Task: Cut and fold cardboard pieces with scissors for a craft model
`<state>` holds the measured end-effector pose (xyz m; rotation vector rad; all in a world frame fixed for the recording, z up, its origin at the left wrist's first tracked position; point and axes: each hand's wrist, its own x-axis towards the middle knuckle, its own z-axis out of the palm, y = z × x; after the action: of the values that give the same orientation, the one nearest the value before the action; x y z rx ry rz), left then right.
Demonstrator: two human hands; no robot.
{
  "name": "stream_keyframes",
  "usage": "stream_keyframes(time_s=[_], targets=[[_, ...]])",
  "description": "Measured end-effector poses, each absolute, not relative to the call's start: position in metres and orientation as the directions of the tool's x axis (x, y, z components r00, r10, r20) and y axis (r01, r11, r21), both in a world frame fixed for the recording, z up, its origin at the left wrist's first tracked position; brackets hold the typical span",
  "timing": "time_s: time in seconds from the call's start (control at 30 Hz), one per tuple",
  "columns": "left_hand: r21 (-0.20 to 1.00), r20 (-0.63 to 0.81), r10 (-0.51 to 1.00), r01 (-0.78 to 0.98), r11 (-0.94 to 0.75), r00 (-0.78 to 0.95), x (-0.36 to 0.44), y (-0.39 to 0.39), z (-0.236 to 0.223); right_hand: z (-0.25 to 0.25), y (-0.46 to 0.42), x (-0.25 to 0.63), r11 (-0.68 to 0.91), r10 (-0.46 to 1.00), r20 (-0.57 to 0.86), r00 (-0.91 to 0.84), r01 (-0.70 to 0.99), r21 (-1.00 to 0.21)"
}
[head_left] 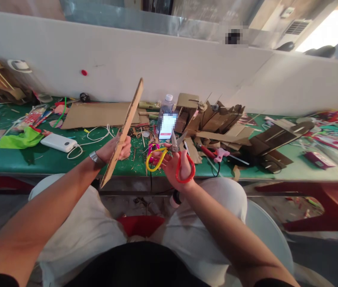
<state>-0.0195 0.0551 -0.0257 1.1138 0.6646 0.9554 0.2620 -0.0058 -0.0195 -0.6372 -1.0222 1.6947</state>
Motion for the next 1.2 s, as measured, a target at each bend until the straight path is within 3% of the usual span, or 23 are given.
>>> stream_keyframes(time_s=[0.17,0.3,0.43,0.5,0.57,0.67,0.77,1.07,1.2], targets=[[0.922,0.059,0.791,-0.337,0.19,0.608,-0.001,0.047,-0.041,-0.02,-0.005,0.262,-0.147,0.933,0.058,-0.355,-0.524,-0.839],[0.901,-0.003,0.76,-0.328,0.284,0.649,0.02,0.028,-0.046,-0.023,-0.005,0.259,-0.089,0.943,0.1,-0.317,-0.531,-0.842],[0.985,-0.137,0.881,-0.033,0.171,0.453,0.021,0.025,-0.039,-0.028,0.001,0.261,0.014,0.969,0.125,-0.212,-0.459,-0.888],[0.987,-0.082,0.947,0.158,0.034,0.31,0.013,0.032,-0.033,-0.03,0.003,0.265,0.035,0.976,0.118,-0.183,-0.405,-0.914],[0.973,-0.013,0.971,0.227,-0.043,0.238,0.003,0.039,-0.026,-0.031,0.004,0.267,0.037,0.978,0.11,-0.178,-0.373,-0.927],[0.938,0.072,0.975,0.318,-0.138,0.211,-0.007,0.044,-0.019,-0.031,0.002,0.267,0.031,0.98,0.102,-0.172,-0.373,-0.927],[0.886,0.066,0.958,0.425,-0.186,0.281,-0.008,0.039,-0.018,-0.033,-0.002,0.262,0.036,0.985,0.093,-0.149,-0.349,-0.937],[0.949,0.042,0.879,0.256,-0.183,0.475,0.001,0.033,-0.026,-0.044,-0.008,0.256,0.03,0.98,0.096,-0.176,-0.344,-0.939],[0.93,0.082,0.904,0.293,-0.22,0.42,-0.008,0.039,-0.018,-0.043,0.0,0.261,0.058,0.997,0.074,-0.024,-0.406,-0.912]])
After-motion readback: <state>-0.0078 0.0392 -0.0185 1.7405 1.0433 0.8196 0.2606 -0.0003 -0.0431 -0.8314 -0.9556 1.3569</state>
